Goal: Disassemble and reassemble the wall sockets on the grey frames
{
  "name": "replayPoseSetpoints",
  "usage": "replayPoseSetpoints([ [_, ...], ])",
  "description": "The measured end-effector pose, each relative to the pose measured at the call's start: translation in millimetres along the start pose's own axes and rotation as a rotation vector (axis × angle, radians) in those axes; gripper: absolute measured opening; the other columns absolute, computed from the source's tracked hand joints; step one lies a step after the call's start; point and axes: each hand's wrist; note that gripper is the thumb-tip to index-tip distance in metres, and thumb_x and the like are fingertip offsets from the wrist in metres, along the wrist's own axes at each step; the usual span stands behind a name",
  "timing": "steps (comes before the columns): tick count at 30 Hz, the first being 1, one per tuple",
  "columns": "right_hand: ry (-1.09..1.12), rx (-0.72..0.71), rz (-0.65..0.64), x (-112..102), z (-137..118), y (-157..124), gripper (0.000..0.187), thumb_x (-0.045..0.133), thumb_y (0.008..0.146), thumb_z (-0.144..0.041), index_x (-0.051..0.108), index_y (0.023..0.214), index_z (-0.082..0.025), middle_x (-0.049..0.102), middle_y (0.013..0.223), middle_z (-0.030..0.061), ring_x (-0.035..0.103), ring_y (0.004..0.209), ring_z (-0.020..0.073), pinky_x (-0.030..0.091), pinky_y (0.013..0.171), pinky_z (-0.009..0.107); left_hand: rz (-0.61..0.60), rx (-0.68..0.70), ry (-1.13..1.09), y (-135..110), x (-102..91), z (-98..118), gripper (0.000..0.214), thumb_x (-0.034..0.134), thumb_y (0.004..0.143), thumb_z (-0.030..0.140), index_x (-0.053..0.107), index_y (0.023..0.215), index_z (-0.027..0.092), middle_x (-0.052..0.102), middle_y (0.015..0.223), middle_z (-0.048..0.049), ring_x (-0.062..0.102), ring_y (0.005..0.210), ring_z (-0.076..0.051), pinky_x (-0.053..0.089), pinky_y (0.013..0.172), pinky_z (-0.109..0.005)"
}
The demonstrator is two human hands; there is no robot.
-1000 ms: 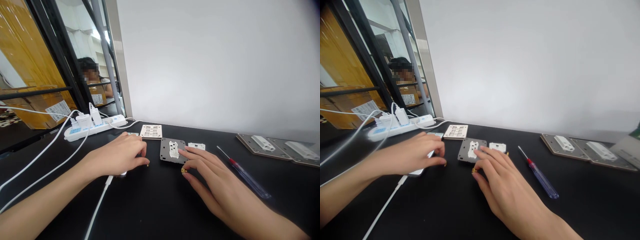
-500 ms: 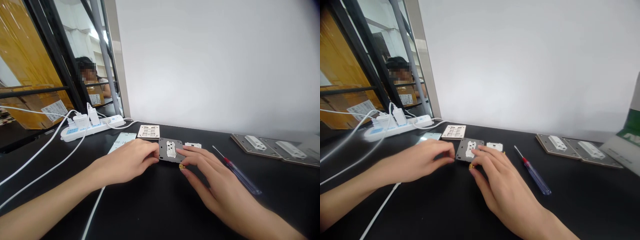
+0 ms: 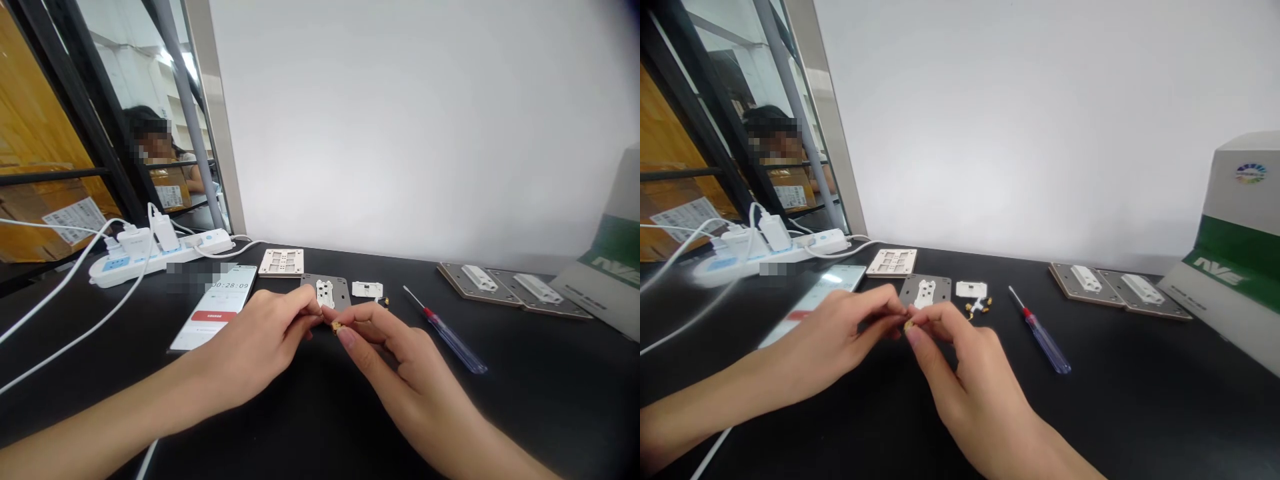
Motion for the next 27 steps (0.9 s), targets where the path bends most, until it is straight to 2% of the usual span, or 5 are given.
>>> replayPoseSetpoints([
  [6, -0.014, 0.012, 0.001, 1.8, 0.9, -1.8, 0.009, 0.046, 0.097, -0.03, 0.054, 0.1, -0.026, 0.07, 0.09, -0.0023, 0.066, 0.078, 0.0139, 0.051, 0.069, 0.024, 0.032, -0.019, 0.12, -0.9, 0.4, -0.5, 0.017, 0.042, 0.097, 0.02, 0.051, 0.083, 0.024, 0.062, 0.071, 0.0058, 0.056, 0.058, -0.011, 0.038, 0.053, -0.023],
  [12, 0.013, 0.011, 0.053, 2.2, 2.6, -0.6, 0.014, 0.049, 0.096, -0.031, 0.058, 0.104, -0.024, 0.071, 0.093, 0.0001, 0.068, 0.082, 0.0144, 0.055, 0.072, 0.023, 0.067, -0.014, -0.037, 0.5, 2.8, -3.7, 0.011, 0.048, 0.095, 0.018, 0.054, 0.099, 0.027, 0.071, 0.089, 0.006, 0.067, 0.081, -0.012, 0.048, 0.07, -0.022],
  [18, 0.114, -0.026, 0.083, 1.2, 4.2, 0.7, 0.017, 0.049, 0.097, -0.03, 0.059, 0.108, -0.022, 0.071, 0.107, 0.0062, 0.068, 0.101, 0.0189, 0.057, 0.085, 0.03, 0.039, -0.07, -0.001, 4.9, -0.5, -5.0, 0.018, 0.048, 0.097, 0.029, 0.062, 0.087, 0.024, 0.066, 0.069, 0.0064, 0.06, 0.059, -0.01, 0.042, 0.055, -0.021],
  [23, -0.094, -0.125, 0.092, 0.4, 2.3, 1.0, 0.016, 0.048, 0.096, -0.024, 0.058, 0.108, -0.024, 0.072, 0.105, 0.0041, 0.07, 0.092, 0.0165, 0.057, 0.079, 0.026, -0.002, -0.171, -0.171, 5.7, -0.2, -2.6, 0.021, 0.05, 0.095, 0.036, 0.065, 0.089, 0.023, 0.067, 0.068, 0.0043, 0.064, 0.06, -0.012, 0.044, 0.055, -0.021],
  [27, -0.334, -0.337, 0.09, 0.2, 1.0, 0.2, 0.016, 0.05, 0.092, -0.014, 0.055, 0.105, -0.022, 0.07, 0.109, 0.0051, 0.067, 0.1, 0.016, 0.054, 0.087, 0.025, -0.007, -0.199, -0.377, 5.9, 0.7, -5.0, 0.019, 0.055, 0.093, 0.039, 0.063, 0.092, 0.022, 0.069, 0.079, 0.0022, 0.066, 0.061, -0.012, 0.048, 0.054, -0.021],
])
Point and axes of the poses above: each hand's wrist, its own y-axis towards the middle knuckle, its own x-axis out of the palm, z = x × y
